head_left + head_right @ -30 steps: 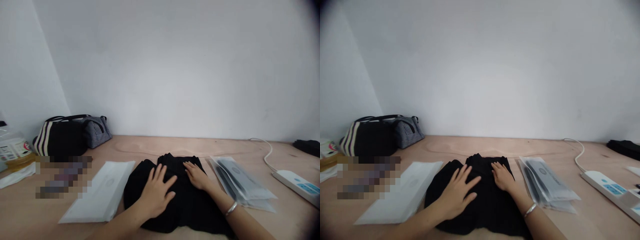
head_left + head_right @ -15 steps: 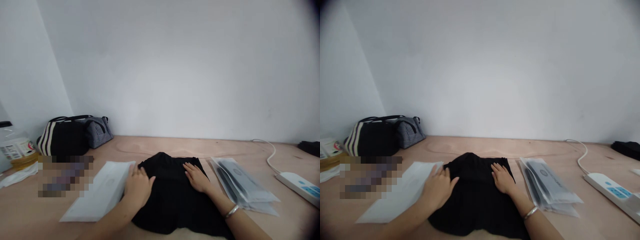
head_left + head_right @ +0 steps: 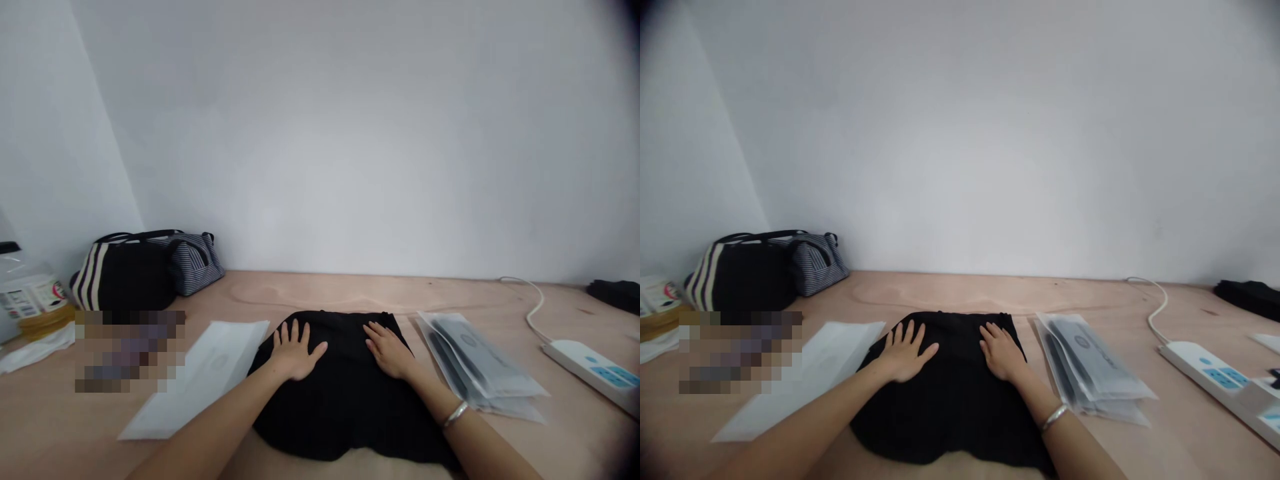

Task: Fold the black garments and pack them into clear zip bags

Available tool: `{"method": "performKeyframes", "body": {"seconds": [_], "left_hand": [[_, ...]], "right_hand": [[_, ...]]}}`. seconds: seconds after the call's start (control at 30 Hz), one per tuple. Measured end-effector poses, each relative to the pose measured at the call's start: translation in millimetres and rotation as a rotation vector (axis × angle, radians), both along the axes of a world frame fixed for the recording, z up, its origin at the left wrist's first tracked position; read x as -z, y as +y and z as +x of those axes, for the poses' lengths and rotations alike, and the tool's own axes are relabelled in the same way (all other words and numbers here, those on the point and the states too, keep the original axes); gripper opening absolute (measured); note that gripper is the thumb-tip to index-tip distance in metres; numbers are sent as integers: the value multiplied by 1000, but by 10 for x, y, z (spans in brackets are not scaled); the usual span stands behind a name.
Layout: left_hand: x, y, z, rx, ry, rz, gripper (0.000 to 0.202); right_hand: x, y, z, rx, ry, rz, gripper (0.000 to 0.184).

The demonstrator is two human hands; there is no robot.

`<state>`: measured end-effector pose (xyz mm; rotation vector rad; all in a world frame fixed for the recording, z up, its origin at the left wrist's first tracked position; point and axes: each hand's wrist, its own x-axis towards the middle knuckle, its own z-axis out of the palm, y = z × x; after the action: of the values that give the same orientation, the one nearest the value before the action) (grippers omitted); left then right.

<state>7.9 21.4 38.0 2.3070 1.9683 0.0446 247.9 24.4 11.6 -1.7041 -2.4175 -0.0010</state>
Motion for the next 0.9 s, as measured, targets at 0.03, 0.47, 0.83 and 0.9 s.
{"method": "performKeyframes", "body": {"seconds": [0.03, 0.47, 0.83, 0.9], "left_hand": [[-20, 13, -24, -10, -1, -11, 83], [-297, 570, -196, -3, -94, 196, 27], [-839, -315, -692, 433, -384, 25, 13], [-874, -568, -791, 469, -386, -178, 13]], "right_hand": [[-25, 17, 0, 8, -8, 11, 46], [-378, 372, 107, 111, -170, 59, 39], [-915, -635, 375, -171, 108, -132, 35], [-918, -891, 421, -222, 179, -283, 30]]}}
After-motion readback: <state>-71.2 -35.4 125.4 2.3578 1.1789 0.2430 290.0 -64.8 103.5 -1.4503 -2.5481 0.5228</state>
